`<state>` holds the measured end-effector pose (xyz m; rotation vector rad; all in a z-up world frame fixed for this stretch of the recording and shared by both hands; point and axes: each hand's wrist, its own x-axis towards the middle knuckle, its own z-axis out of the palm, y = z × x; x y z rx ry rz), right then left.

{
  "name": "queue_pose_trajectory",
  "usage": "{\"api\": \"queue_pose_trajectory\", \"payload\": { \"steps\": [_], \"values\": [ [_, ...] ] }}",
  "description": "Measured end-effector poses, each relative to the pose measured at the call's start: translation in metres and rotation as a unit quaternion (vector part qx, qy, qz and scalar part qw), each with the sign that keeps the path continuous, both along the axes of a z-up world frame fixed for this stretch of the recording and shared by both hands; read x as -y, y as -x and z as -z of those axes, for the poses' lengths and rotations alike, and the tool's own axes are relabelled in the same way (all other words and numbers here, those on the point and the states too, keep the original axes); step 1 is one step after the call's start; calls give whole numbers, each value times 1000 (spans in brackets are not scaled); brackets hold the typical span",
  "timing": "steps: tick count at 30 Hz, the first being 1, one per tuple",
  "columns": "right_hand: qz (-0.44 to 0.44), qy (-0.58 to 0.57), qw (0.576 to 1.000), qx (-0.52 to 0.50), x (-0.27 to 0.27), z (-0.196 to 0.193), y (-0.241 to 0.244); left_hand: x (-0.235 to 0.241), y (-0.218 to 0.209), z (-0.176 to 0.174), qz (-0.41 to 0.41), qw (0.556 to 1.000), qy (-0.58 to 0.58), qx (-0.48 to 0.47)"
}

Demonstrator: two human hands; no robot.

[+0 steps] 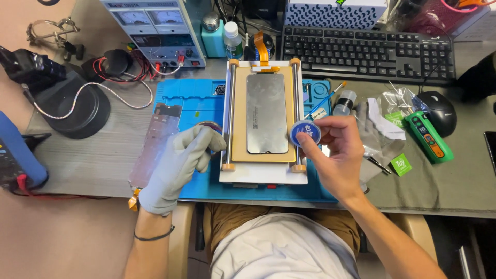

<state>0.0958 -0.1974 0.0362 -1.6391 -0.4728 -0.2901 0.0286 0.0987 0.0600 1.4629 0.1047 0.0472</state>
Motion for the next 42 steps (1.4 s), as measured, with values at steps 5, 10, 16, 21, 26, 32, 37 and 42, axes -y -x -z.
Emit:
{"api": "queue_pose_trajectory", "payload": {
  "steps": [5,10,16,21,26,32,37,42],
  "values": [
    [1,-3,1000,2,4,5,-2,-3,-1,4,9,1000,4,-1],
    [-3,-7,1000,13,7,9,-3,-7,-1,10,6,1000,2,-5],
    [-7,-14,1000,20,10,12,-3,-13,-5,15,1,1000,-9,-1],
    [-1,-32,999,-5,2,1,2,-14,-13,22,16,999,-16,34],
    [0,-63,997,-39,0,4,0,-15,-25,27,47,996,35,68],
    [0,-89,992,-84,9,15,-14,-9,-31,24,37,997,53,38],
    [-4,-87,991,-99,9,15,-25,-1,-28,0,51,996,58,43],
    [0,-74,994,-86,4,10,-28,-9,-32,24,47,992,111,37]
  ]
}}
